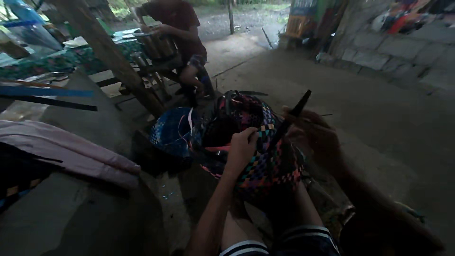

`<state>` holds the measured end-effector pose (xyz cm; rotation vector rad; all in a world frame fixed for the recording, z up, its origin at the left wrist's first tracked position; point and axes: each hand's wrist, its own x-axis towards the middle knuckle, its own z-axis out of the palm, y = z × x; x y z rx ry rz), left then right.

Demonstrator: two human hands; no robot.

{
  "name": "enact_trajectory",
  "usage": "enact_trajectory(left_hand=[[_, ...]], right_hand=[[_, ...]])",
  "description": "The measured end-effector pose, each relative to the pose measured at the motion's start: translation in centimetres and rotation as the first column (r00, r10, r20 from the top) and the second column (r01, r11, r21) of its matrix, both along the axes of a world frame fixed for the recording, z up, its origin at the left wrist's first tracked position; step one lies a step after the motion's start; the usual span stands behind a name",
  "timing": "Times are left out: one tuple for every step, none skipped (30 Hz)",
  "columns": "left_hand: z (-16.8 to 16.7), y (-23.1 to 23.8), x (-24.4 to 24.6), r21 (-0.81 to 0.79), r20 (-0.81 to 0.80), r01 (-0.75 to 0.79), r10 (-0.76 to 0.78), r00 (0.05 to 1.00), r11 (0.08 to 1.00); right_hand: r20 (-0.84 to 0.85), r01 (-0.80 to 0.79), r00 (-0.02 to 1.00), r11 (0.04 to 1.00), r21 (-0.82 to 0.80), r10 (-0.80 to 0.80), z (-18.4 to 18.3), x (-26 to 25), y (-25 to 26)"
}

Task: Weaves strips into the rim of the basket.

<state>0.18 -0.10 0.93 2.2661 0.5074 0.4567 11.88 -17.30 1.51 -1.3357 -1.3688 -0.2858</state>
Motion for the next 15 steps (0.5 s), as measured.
enact_trajectory(left_hand=[[0.2, -0.2, 0.0, -0.034, -0.007, 0.002, -0.002, 1.000, 0.999], [0.1, -0.3, 0.1, -0.045, 0.010, 0.013, -0.012, 1.000, 0.999], [0.0, -0.4, 0.1, -0.040, 0.030, 0.032, -0.031, 0.999, 0.999], [0.1, -0.5, 0.1, -0.037, 0.038, 0.048, -0.046, 0.998, 0.998], [0.4, -0.7, 0.1, -0.039, 0.042, 0.060, -0.058, 0.997, 0.997], [0.7, -0.8, 0.1, -0.046, 0.035, 0.070, -0.069, 0.997, 0.996], [1.0, -0.8, 0.1, -0.060, 0.021, 0.077, -0.076, 0.997, 0.995], [1.2, -0.8, 0.1, -0.076, 0.011, 0.083, -0.082, 0.997, 0.994], [1.2, -0.7, 0.2, -0.089, 0.009, 0.091, -0.090, 0.996, 0.992], [1.2, -0.7, 0.2, -0.100, 0.011, 0.102, -0.101, 0.995, 0.990], [1.2, -0.5, 0.3, -0.116, 0.016, 0.112, -0.111, 0.994, 0.987], [1.2, -0.3, 0.3, -0.127, 0.020, 0.123, -0.122, 0.992, 0.984], [1.1, 0.0, 0.4, -0.133, 0.023, 0.134, -0.132, 0.991, 0.982], [0.9, 0.2, 0.4, -0.139, 0.030, 0.142, -0.139, 0.990, 0.980], [0.9, 0.3, 0.4, -0.147, 0.031, 0.150, -0.147, 0.989, 0.978]], right_hand=[[0.101, 0.108, 0.989, 0.994, 0.015, -0.109, 0.2, 0.6, 0.4], [0.141, 0.154, 0.978, 0.988, -0.001, -0.152, 0.2, 1.1, 0.8], [0.172, 0.152, 0.974, 0.988, -0.038, -0.144, -0.1, 1.3, 1.2], [0.194, 0.112, 0.977, 0.990, -0.091, -0.092, -0.4, 1.4, 1.5], [0.212, 0.050, 0.977, 0.988, -0.148, -0.018, -0.6, 1.1, 1.8], [0.238, -0.021, 0.969, 0.981, -0.192, 0.067, -0.7, 0.7, 2.1], [0.266, -0.080, 0.953, 0.969, -0.235, 0.143, -0.6, 0.3, 2.3], [0.283, -0.122, 0.938, 0.954, -0.272, 0.201, -0.4, -0.1, 2.3], [0.296, -0.144, 0.926, 0.945, -0.294, 0.234, -0.2, -0.4, 2.4], [0.309, -0.157, 0.917, 0.938, -0.308, 0.254, 0.0, -0.5, 2.4], [0.334, -0.161, 0.904, 0.935, -0.315, 0.268, 0.1, -0.6, 2.5], [0.369, -0.162, 0.886, 0.932, -0.324, 0.282, 0.1, -0.4, 2.7], [0.397, -0.164, 0.868, 0.927, -0.338, 0.299, -0.1, -0.3, 2.9], [0.410, -0.165, 0.855, 0.916, -0.365, 0.317, -0.4, -0.1, 3.2], [0.413, -0.156, 0.849, 0.902, -0.403, 0.331, -0.7, 0.1, 3.4]])
